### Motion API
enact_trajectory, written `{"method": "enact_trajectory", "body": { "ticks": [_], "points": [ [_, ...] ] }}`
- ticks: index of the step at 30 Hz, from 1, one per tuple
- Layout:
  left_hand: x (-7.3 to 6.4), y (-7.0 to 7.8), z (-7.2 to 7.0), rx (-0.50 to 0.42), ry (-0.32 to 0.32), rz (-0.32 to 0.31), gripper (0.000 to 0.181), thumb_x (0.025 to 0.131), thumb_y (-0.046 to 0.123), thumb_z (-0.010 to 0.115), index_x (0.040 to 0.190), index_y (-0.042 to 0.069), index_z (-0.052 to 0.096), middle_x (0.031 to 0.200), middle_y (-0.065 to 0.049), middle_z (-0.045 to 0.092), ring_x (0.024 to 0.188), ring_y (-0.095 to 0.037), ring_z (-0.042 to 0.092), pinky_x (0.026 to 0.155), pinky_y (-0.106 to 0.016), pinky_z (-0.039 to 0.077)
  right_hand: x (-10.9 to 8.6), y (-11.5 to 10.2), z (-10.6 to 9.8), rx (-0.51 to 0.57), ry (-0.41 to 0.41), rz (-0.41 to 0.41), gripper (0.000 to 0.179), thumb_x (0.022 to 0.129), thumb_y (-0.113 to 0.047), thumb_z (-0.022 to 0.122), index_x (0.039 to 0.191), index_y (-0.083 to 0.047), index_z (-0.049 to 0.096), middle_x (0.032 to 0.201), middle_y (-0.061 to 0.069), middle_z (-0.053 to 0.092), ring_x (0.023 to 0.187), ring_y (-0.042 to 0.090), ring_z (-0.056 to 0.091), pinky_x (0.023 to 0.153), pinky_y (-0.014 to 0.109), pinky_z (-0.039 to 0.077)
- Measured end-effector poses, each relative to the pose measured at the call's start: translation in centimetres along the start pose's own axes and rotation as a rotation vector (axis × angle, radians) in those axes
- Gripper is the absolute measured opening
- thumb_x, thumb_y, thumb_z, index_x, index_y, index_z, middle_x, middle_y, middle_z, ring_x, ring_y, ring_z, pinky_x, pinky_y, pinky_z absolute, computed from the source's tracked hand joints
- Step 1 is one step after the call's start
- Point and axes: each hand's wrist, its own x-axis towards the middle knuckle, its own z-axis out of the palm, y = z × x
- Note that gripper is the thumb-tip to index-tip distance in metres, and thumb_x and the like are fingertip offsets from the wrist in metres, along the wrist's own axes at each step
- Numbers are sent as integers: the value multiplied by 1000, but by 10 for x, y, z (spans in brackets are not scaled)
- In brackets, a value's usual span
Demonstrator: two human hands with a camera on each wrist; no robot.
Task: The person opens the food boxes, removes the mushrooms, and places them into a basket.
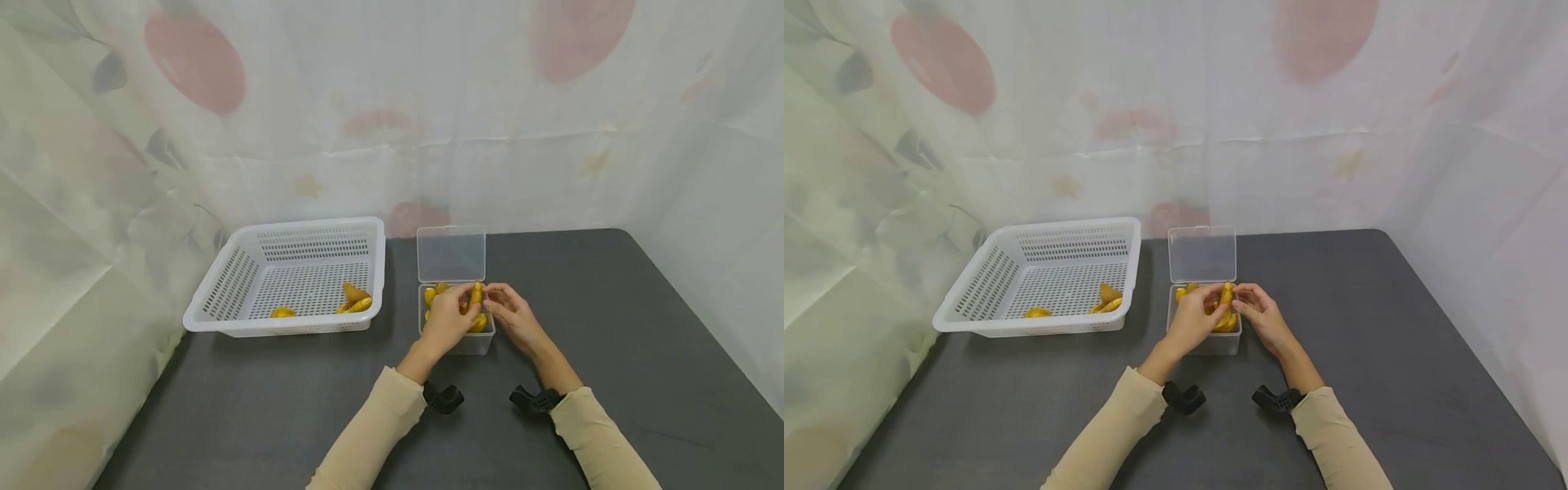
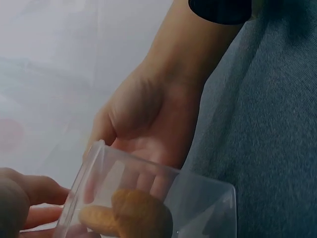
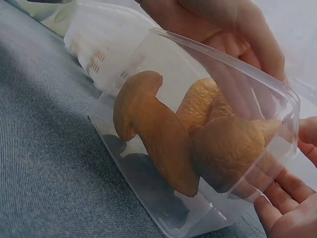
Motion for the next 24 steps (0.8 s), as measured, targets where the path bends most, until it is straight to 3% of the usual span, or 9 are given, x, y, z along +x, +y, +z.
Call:
{"method": "enact_trajectory", "body": {
  "ticks": [12, 19, 24],
  "points": [
    [3, -1, 8, -23, -4, -93, 36, 91, 9, 65, 126, 2, 62, 115, -13, 71, 98, -21, 72, 81, -23, 61, 2, 4, -1, 1, 5, 2, 19, 100, -9, 50, 113, -22, 52, 116, -15, 57, 109, -6, 56, 93, 9, 50],
    [2, -1, 9, 18, 46, -83, 33, 88, 9, 69, 120, 1, 66, 107, -12, 73, 90, -19, 72, 76, -17, 60, 3, 4, -1, 11, 3, -13, 19, 100, -8, 49, 113, -21, 52, 115, -16, 57, 108, -5, 56, 93, 8, 49],
    [0, -1, 8, -12, 77, -59, 32, 87, 7, 70, 117, 0, 67, 106, -14, 72, 89, -20, 72, 75, -17, 60, 1, 2, 0, 0, 0, -12, 18, 100, -9, 50, 114, -20, 51, 116, -16, 57, 110, -6, 55, 93, 7, 49]
  ]
}}
